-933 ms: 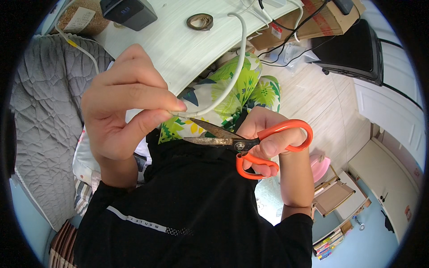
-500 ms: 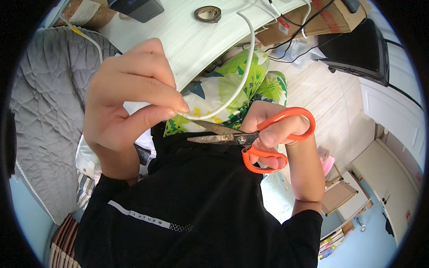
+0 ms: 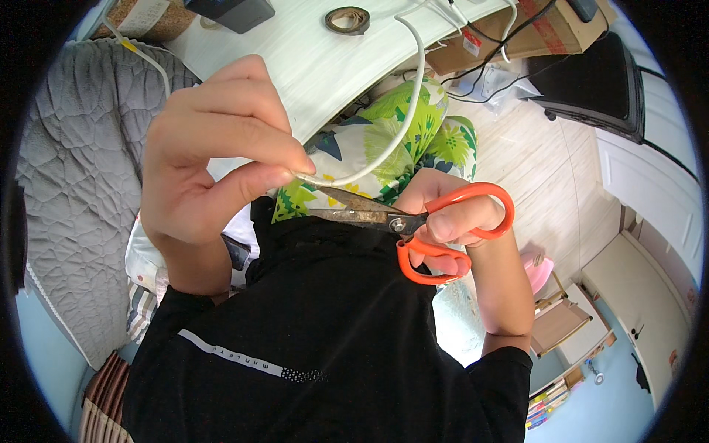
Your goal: The person strips the outer insulation of a white cable using orange-handled scissors, then cuts the cable and continues stripping sections. The person handles the cable repeatedly, making small cuts and removing insulation segments.
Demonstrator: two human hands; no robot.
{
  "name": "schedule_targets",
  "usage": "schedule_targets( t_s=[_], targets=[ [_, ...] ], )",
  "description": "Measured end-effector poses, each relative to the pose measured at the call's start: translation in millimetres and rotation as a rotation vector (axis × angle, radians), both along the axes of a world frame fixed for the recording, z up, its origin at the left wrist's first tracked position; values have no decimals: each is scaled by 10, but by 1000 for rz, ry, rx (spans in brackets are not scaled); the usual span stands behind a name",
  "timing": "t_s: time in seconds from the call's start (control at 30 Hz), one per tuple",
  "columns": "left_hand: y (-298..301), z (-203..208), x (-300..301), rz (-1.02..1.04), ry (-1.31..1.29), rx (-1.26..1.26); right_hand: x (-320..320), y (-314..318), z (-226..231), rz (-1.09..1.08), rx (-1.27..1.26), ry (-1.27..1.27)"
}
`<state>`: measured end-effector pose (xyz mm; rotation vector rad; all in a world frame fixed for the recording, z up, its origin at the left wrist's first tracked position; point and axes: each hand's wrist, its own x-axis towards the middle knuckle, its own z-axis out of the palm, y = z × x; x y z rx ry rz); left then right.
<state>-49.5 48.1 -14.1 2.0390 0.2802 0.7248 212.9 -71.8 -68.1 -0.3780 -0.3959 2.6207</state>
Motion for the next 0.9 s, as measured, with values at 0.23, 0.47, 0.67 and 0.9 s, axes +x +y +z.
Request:
schedule_targets(
  t_s=[0.23, 0.47, 0.67, 0.9],
  targets=[
    [9, 10, 3, 19, -22, 28, -23, -9, 60, -21, 3, 3],
    [-60, 58, -50, 107, 12, 54, -51, -82, 18, -26, -14, 10],
    [-83, 73, -45, 133, 12, 82, -42, -105, -11, -6, -48, 55],
    [-96, 65, -17, 86, -6, 69, -4, -112, -19, -13, -32, 119]
  ],
)
